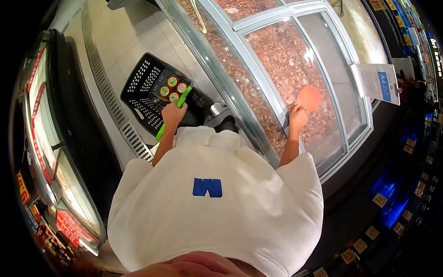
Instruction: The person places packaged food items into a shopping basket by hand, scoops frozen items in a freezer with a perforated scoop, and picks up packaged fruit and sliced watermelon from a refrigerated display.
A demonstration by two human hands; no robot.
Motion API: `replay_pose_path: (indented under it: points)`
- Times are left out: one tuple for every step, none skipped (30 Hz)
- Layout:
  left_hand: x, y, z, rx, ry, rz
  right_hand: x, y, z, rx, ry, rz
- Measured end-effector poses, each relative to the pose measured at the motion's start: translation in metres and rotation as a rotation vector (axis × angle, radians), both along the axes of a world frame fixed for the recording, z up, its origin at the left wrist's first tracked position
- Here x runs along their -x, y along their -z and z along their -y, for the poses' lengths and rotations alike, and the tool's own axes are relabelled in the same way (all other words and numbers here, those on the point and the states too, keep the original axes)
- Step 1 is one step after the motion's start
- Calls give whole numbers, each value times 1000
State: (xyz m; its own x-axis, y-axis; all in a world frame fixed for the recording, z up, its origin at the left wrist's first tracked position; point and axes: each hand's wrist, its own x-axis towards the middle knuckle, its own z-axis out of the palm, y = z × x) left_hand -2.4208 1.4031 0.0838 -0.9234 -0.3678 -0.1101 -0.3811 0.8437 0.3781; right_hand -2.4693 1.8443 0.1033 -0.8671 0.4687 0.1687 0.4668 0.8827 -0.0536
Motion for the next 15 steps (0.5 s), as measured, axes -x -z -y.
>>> replay_pose_path:
  points:
    - [2, -1, 4, -28, 8, 1, 3, 0, 3, -6, 25, -32]
    - [4, -2, 8, -51, 16, 27, 3, 3, 5, -3, 33, -102]
    - [5, -1, 13, -75, 28, 57, 3, 7, 8, -3, 46, -94]
    - [8, 2, 18, -114, 53, 38, 5, 9, 10, -32, 146, -109]
    - [12, 3, 25, -163, 68, 38, 5, 11, 11, -63, 244, -125]
    - [15, 8, 30, -168, 85, 25, 3, 14, 10, -67, 255, -120]
    - [22, 11, 37, -174, 102, 10, 4, 18, 9, -58, 316, -129]
    - [28, 13, 46, -178, 110, 10, 6, 22, 8, -51, 373, -142]
    - [32, 12, 53, -196, 116, 20, 4, 22, 10, -57, 378, -143]
    - [38, 12, 61, -213, 120, 28, 3, 23, 12, -83, 362, -153]
    - [44, 12, 70, -216, 121, 21, 5, 24, 14, -106, 343, -167]
    - [48, 13, 81, -204, 120, 34, 5, 38, 6, -181, 342, -193]
    - [52, 13, 93, -189, 122, 48, 10, 35, 14, -176, 345, -197]
    - [56, 12, 105, -183, 126, 44, 13, 33, 22, -238, 327, -174]
    - [61, 9, 117, -162, 133, 23, 16, 35, 27, -298, 312, -150]
